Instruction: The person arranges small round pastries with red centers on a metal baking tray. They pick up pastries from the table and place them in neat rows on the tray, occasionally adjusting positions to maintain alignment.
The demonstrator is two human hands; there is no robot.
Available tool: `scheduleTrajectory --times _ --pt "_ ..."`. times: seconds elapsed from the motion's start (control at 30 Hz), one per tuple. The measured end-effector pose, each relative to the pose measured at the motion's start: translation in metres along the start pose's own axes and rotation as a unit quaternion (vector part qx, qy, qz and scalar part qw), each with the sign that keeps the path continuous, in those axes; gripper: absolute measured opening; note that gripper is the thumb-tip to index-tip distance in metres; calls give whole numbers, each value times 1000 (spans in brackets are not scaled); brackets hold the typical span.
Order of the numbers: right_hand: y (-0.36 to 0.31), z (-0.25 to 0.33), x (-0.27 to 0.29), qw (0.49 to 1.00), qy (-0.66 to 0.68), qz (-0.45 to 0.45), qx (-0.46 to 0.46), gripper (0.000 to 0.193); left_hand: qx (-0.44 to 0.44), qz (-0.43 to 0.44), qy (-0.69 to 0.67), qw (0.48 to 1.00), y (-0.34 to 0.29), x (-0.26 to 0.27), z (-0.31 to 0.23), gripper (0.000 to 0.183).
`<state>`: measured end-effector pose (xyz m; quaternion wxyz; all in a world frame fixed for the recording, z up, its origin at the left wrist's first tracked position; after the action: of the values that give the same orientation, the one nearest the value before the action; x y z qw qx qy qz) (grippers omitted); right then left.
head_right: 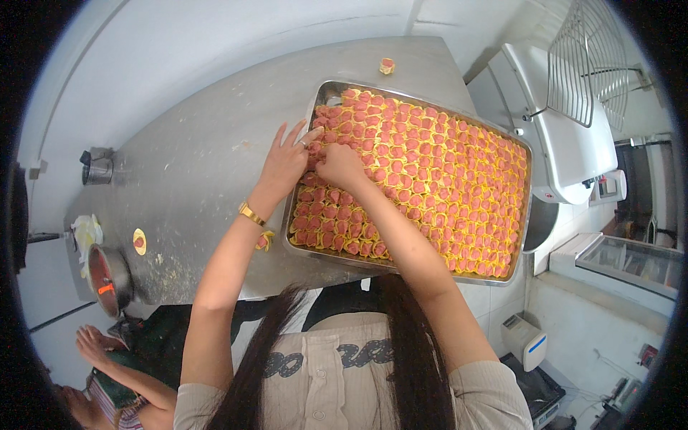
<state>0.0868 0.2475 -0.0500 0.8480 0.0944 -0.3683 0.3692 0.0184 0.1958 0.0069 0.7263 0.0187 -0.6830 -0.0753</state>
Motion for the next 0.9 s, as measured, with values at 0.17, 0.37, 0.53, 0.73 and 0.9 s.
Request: scheduleTrajectory --times 0.17,0.37,0.53,0.73,0.9 --pt "2 -2 -2 1000 8 6 -5 22 23 35 -20 999 -4 -1 1 13" --pt "5 -4 -2 1000 -16 -1 3 21 21 43 17 999 -3 -9 -3 12" --pt "9 -9 -6 1000 -9 18 12 23 10 41 24 999 -3 -10 -4 12" --pt "12 -16 -10 999 0 37 9 23 45 22 -42 998 -15 3 6 4" --pt "12 -20 -13 998 7 56 -8 25 74 -31 -104 991 -18 17 14 5"
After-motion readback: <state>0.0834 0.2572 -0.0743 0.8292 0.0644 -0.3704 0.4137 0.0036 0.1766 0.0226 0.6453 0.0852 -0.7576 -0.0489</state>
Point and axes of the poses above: each hand's wrist, its own y-axis towards the middle knuckle, its own x-axis out of the back of the hand, z = x × y, the point moved 9 cm from there along y, towards the middle knuckle, and after that the axes turned 10 degrees about x, right-handed, at the moved point
